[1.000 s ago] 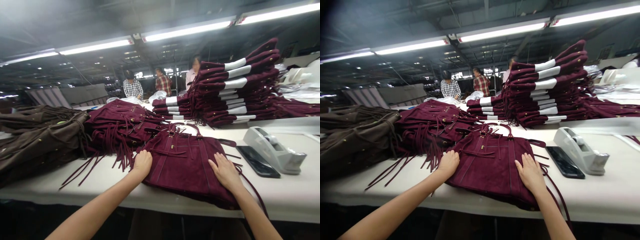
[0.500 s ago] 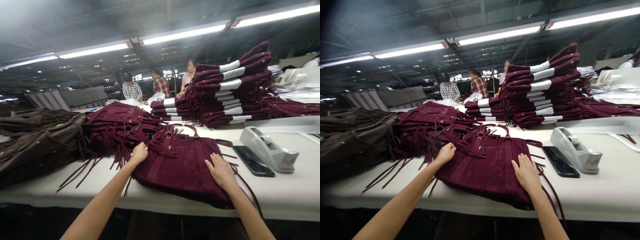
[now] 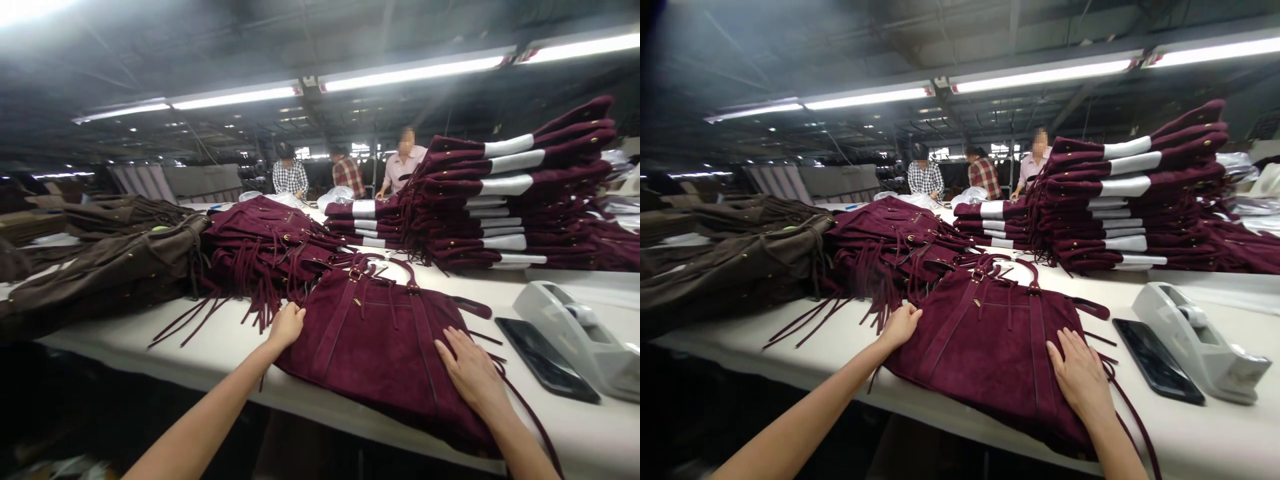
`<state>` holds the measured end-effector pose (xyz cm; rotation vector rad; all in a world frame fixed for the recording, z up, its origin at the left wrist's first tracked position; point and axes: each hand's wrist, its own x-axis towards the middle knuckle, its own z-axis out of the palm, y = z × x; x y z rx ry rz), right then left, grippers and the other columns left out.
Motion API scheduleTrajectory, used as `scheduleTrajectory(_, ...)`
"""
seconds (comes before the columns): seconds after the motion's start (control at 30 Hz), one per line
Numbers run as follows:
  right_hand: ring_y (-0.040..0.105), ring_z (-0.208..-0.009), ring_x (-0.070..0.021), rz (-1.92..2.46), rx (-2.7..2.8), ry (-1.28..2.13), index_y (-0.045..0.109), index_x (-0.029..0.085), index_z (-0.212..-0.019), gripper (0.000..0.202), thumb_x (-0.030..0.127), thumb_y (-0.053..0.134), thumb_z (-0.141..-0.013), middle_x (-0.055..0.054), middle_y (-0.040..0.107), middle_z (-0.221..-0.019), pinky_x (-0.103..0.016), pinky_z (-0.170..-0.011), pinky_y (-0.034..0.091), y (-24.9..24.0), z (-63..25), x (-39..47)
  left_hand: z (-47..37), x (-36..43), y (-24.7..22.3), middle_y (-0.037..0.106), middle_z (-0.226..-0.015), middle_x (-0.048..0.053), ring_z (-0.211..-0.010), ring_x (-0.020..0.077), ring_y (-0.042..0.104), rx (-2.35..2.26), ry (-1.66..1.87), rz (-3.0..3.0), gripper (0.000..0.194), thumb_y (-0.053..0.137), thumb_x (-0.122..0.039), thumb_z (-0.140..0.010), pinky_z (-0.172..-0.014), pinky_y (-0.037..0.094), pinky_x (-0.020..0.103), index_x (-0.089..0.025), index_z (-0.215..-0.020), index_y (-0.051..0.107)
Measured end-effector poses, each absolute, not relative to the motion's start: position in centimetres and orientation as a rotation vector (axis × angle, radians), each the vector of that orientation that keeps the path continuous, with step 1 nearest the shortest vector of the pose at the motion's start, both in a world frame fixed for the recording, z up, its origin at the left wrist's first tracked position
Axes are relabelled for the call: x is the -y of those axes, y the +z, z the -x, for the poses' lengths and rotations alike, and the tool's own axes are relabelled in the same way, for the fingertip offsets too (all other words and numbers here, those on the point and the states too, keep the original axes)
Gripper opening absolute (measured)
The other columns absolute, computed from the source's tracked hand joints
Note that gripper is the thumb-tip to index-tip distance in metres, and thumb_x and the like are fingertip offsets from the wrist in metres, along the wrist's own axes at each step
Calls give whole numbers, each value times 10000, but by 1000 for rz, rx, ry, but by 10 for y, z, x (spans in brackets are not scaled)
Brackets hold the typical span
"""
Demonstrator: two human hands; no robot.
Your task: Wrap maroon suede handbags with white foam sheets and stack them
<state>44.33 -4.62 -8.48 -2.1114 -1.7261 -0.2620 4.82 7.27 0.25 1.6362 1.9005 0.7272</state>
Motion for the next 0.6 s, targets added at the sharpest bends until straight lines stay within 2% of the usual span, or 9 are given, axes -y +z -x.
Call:
scheduleTrajectory(0.1, 370, -1382, -255, 2118, 1746, -270, 540, 101, -1341, 662, 476, 223, -898, -99, 485, -1439, -480, -1127, 299, -82, -445, 50, -48, -78, 1, 625, -1045, 63, -956, 199, 607, -1911, 691, -1681, 254, 593, -363, -915, -852, 519, 410, -139, -1032, 612)
scheduleTrajectory(0.17, 379, -1374, -284, 2197, 1708, -261, 560, 127, -1324, 629, 468, 261, -889, -103, 490, -1434, -538, -1106, 310, -72, -440, 51, -48, -82, -2, 635, -1001, 48, -901, 193, 622, -1901, 649, -1667, 268, 597, -379, -912, -808, 537, 385, -131, -1012, 620)
scheduleTrajectory(0.23, 421, -1335, -335, 2289, 1683, -226, 598, 162, -1286, 568, 439, 323, -874, -120, 521, -1402, -617, -1062, 324, -53, -427, 49, -48, -85, -6, 641, -960, 36, -851, 184, 629, -1888, 636, -1651, 283, 594, -396, -913, -769, 545, 362, -125, -990, 625)
scheduleTrajectory(0.3, 457, -1299, -359, 2250, 1752, -210, 614, 182, -1274, 519, 408, 377, -871, -134, 540, -1380, -639, -1043, 333, -25, -403, 41, -46, -86, -9, 643, -923, 30, -828, 173, 629, -1880, 655, -1652, 278, 589, -397, -917, -760, 543, 354, -125, -957, 626)
scheduleTrajectory(0.37, 459, -1305, -328, 2011, 1930, -209, 589, 182, -1313, 499, 381, 399, -897, -127, 526, -1397, -567, -1083, 337, 7, -368, 25, -45, -86, -10, 640, -871, 23, -808, 161, 624, -1874, 688, -1667, 265, 586, -390, -920, -770, 532, 354, -129, -898, 623)
scheduleTrajectory(0.47, 458, -1315, -235, 1566, 2223, -84, 545, 174, -1362, 471, 337, 388, -949, -88, 483, -1444, -386, -1120, 353, 44, -308, -18, -43, -82, -9, 618, -775, 2, -762, 152, 605, -1864, 759, -1695, 261, 578, -368, -922, -775, 499, 347, -139, -800, 602)
scheduleTrajectory(0.6, 446, -1318, -206, 1330, 2393, 19, 539, 208, -1365, 425, 334, 396, -986, -54, 429, -1491, -340, -1086, 374, 51, -247, -94, -44, -76, -9, 583, -685, -6, -714, 152, 568, -1820, 867, -1711, 226, 540, -261, -918, -729, 403, 291, -166, -714, 560)
